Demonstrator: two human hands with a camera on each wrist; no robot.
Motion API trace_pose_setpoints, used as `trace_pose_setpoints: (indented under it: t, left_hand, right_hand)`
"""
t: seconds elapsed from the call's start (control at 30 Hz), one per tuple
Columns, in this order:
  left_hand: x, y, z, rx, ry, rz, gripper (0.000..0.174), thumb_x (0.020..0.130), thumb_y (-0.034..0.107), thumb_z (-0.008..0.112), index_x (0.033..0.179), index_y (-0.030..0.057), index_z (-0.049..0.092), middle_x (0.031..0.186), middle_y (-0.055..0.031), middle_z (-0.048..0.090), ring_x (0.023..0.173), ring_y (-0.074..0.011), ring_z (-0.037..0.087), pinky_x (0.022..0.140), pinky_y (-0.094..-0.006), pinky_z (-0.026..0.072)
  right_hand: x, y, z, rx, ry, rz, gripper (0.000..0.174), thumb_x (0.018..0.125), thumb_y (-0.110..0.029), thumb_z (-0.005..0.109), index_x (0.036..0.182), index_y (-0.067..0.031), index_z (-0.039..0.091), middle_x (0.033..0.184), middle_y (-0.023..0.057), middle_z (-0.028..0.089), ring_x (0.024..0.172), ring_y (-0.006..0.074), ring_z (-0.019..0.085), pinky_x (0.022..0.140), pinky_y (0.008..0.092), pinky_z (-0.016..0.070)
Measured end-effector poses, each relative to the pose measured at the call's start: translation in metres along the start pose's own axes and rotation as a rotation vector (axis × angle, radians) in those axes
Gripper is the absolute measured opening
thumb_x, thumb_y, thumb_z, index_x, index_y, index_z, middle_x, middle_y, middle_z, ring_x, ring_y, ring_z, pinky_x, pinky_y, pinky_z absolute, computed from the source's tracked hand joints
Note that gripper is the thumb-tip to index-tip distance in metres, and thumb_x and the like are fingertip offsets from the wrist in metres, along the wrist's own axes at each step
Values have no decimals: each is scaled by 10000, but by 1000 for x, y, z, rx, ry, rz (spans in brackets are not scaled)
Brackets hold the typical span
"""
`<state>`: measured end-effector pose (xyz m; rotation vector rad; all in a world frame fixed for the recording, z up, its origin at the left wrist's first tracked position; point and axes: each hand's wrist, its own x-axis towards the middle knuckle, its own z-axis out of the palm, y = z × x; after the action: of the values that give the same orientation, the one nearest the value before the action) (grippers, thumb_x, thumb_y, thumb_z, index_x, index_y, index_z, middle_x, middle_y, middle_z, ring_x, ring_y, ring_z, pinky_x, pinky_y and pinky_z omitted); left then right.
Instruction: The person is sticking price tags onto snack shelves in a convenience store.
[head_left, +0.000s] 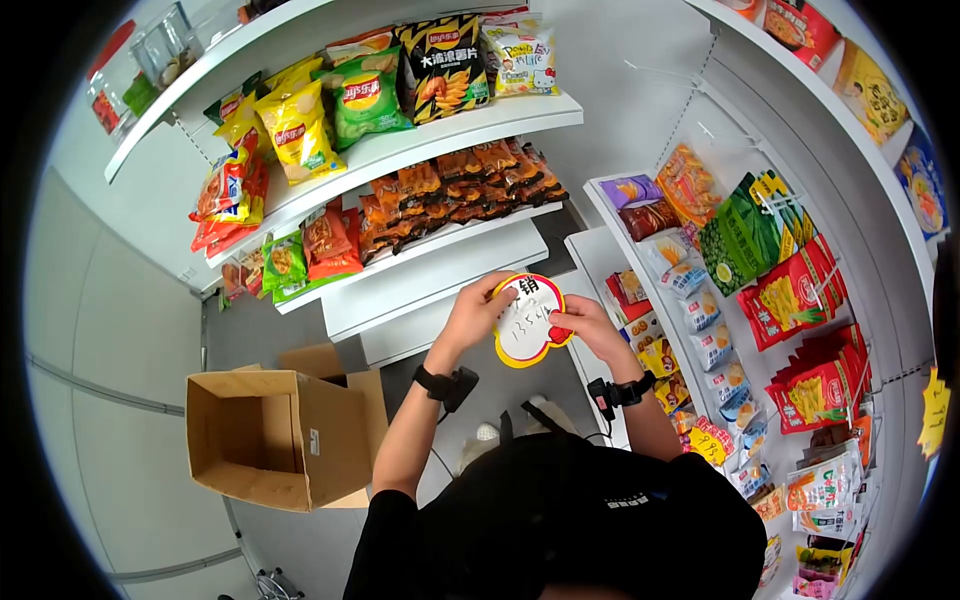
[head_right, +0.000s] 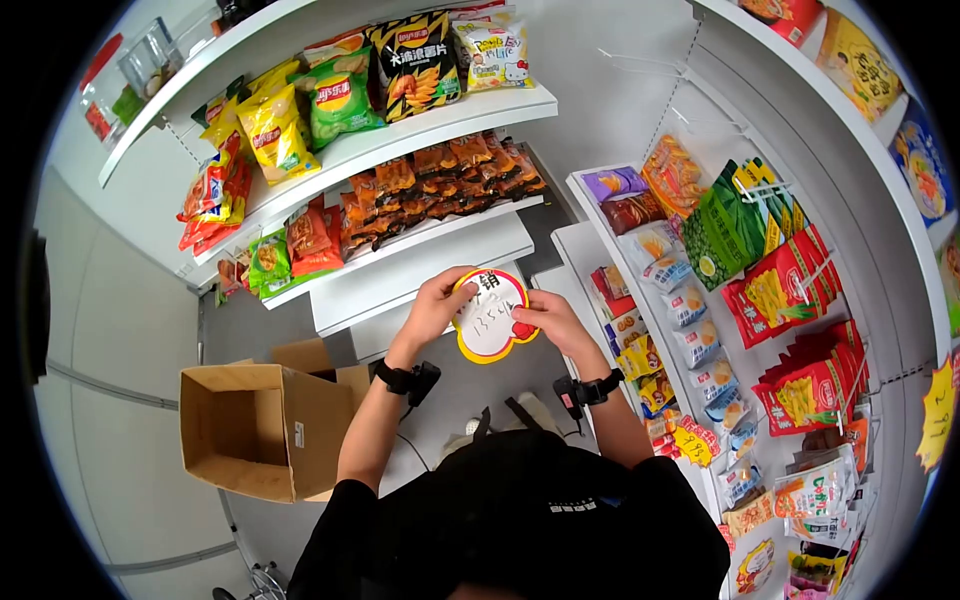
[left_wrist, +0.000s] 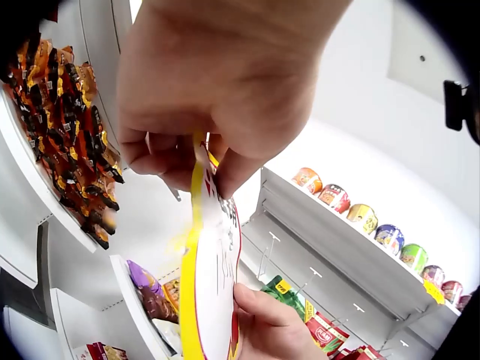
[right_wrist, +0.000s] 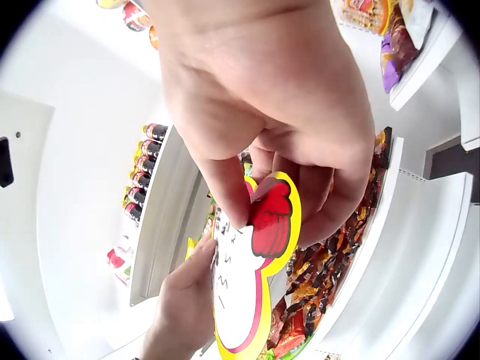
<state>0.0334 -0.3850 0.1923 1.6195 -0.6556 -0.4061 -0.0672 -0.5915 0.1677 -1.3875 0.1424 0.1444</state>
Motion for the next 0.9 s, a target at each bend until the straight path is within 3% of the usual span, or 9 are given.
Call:
trace_pose_setpoints:
  t: [0.03,0.13,0.17,0.27,0.5,0.7,0.9]
  left_hand:
    - [9,-4,-2,-3,25,-38,258,933,168,558,1143,23,598,914,-14,632,798,-70,547,704,-220,458]
    - [34,-24,-10,-181,216,2,245,924,155,561,1115,7,604,900,-36,639,778,-95,560,694,-228,457]
    - [43,-31,-13,-107,325,58,251,932,171,551,1097,-11,603,869,-37,623,772,-96,550,686,-237,451]
    - [57,-34,-29,-139,395,62,261,940,206,546,1069,-12,611,826,-21,599,734,-87,518,664,-238,441]
    - [90,-35,-44,-108,460,70,294,935,224,560,1062,-37,608,825,-22,594,733,-88,512,655,-228,426]
    - [97,-43,-45,-82,524,2,278,929,208,556,1063,-30,611,822,-26,598,727,-91,512,651,-227,425]
    - [101,-53,-52,-91,600,-33,280,927,207,560,1057,-35,615,812,-33,598,715,-91,512,641,-224,421]
  right_hand:
    - [10,0,-5,-26,-17,-9,215,863,-114,633,1027,22,607,955,57,647,871,98,593,764,236,468]
    - [40,-18,-15,-44,-5,-58,223,855,-114,645,1020,32,611,924,65,655,827,102,607,733,235,478]
    - [51,-26,-21,-29,10,-82,219,855,-112,644,1018,32,612,920,65,654,820,102,607,732,238,481]
    - [88,-62,-47,-8,86,-227,214,852,-91,643,1027,26,610,925,66,652,818,107,607,743,242,488]
    - [160,-243,-68,142,162,-743,287,855,-71,625,1116,32,567,1047,79,635,927,114,592,829,253,466]
    - [211,-354,-62,133,87,-927,261,841,-83,651,1066,32,583,1017,99,652,906,115,612,802,245,472]
    - [251,-405,-68,19,234,-1033,239,823,-106,672,999,43,612,921,99,676,785,119,636,700,241,496]
